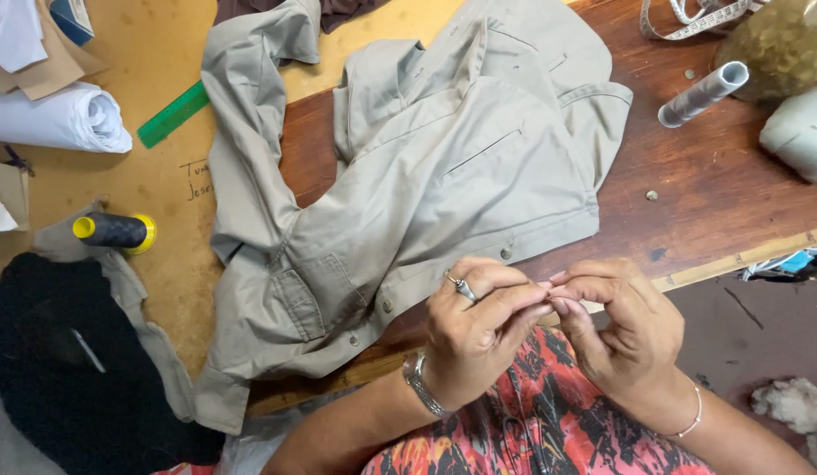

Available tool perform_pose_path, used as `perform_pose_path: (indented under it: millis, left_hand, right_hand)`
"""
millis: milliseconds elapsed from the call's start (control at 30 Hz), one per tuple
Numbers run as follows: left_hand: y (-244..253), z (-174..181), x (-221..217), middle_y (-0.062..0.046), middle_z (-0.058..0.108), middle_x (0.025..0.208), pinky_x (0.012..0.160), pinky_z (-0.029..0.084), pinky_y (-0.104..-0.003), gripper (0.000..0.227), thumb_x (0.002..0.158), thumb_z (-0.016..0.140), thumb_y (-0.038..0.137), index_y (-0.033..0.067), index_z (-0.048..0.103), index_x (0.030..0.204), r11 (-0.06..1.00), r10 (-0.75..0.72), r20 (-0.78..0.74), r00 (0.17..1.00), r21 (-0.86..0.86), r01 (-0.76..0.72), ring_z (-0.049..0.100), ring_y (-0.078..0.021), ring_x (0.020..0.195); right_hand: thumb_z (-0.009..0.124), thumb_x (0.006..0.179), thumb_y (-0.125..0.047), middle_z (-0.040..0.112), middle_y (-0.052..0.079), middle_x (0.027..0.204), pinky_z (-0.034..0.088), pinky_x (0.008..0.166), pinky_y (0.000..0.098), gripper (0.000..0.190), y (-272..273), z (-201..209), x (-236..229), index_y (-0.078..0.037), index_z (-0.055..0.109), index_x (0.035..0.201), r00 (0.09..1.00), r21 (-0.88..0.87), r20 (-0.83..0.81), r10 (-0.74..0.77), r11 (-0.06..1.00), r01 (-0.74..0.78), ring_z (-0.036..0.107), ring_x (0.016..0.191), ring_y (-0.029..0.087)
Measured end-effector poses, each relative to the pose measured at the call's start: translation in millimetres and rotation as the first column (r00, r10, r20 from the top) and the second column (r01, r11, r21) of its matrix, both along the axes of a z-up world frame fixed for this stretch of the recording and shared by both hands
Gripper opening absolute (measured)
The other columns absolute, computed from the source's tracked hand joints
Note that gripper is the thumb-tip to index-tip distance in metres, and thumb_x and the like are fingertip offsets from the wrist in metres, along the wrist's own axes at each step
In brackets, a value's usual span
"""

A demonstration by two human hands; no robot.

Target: Sewing buttons onto a tan jacket by hand using a needle and thread

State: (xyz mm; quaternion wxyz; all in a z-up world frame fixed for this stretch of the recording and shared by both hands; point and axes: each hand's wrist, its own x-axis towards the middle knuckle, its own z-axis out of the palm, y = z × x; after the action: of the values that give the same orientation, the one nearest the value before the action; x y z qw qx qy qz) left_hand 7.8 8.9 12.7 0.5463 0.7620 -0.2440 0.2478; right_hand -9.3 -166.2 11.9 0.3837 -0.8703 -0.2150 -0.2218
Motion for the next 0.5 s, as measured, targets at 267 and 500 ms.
perform_pose_path:
  millis: [267,500]
  left_hand:
    - [17,6,27,-0.001,0.072,0.103,0.088,0.057,-0.038,0.02,0.097,0.082,0.011,0.0079,0.071,0.113,0.968,-0.172,0.257,0.951,0.222,0.115,0.068,-0.0234,0.097]
    - [13,25,32,-0.01,0.068,0.089,0.085,0.058,-0.039,0.03,0.105,0.044,0.004,-0.0011,0.072,0.096,0.906,-0.122,0.559,0.82,0.4,-0.137,0.067,-0.025,0.082]
  right_hand:
    - [0.056,0.102,-0.022,0.069,0.001,0.094,0.048,0.071,0.025,0.015,-11,-9,-1,-0.011,0.066,0.1,0.944,0.054,-0.328,-0.026,0.997,0.046,0.066,0.079,0.013]
    - [0.058,0.101,-0.021,0.071,0.003,0.091,0.052,0.074,0.0254,0.017,-7,-7,7,-0.009,0.068,0.094,0.924,0.191,-0.381,0.031,0.981,0.046,0.068,0.081,0.014]
